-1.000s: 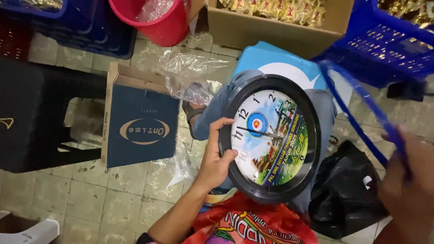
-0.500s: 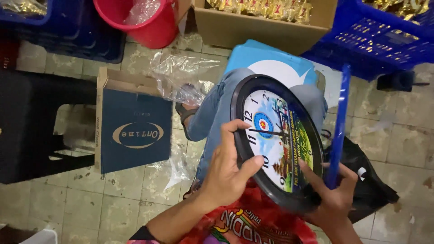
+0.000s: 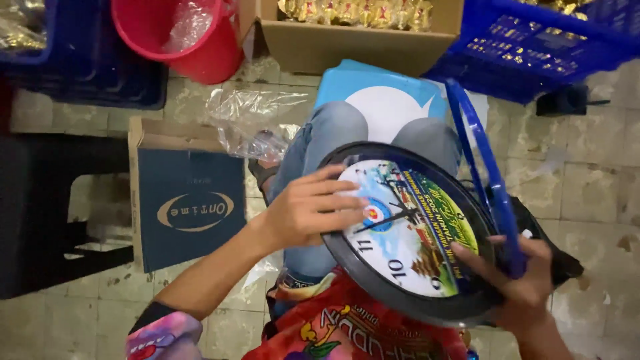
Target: Assembling a wall clock by fitting the clock face into a plastic frame and securing it with screws using a screwdriver.
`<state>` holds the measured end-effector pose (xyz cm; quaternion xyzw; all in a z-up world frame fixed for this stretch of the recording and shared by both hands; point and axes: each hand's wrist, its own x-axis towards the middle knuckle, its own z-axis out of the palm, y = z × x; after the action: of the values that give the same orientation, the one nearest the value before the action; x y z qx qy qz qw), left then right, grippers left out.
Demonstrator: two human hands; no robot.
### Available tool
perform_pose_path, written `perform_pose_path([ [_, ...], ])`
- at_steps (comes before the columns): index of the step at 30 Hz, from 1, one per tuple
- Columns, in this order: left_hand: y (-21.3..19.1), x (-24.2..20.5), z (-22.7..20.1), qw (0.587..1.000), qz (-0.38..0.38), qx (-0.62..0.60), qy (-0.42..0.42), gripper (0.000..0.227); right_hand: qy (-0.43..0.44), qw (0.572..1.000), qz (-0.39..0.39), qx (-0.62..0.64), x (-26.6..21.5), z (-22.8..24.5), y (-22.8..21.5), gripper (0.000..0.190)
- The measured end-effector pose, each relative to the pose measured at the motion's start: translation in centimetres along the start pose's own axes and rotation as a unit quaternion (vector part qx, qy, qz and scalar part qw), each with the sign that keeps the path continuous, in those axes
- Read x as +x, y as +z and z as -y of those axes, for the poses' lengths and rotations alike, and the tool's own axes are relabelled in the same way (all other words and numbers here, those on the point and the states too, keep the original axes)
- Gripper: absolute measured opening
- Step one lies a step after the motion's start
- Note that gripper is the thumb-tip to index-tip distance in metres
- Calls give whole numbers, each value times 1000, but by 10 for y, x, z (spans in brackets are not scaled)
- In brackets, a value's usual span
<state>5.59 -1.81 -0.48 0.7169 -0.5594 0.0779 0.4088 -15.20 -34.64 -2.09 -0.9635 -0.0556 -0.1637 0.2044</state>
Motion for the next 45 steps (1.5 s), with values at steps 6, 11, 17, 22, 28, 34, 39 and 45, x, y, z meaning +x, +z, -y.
perform_pose_path([
  [6,-33,23,-46,998,-25,-58,-5,13,459,780,-157,395,-57,-93,-44,36],
  [11,-84,49,-68,971,46,-191,-136,23,371,801,-151,445,-126,-208,-62,22],
  [17,-74,69,-73,901,175,-316,-241,13,287,864,94,402,41,-80,-63,76],
  [22,-52,85,-65,886,230,-280,-289,15,242,906,54,342,116,-12,-34,28],
  [28,-33,95,-46,884,243,-258,-304,19,147,930,240,239,134,-6,-55,56],
  [34,-32,99,-48,888,255,-230,-305,24,177,936,103,285,128,12,-64,39],
  [39,-36,90,-43,898,186,-279,-284,20,169,941,88,281,138,19,-63,37],
  [45,-32,31,-43,847,29,-375,-376,20,259,921,50,288,107,-17,-61,34],
])
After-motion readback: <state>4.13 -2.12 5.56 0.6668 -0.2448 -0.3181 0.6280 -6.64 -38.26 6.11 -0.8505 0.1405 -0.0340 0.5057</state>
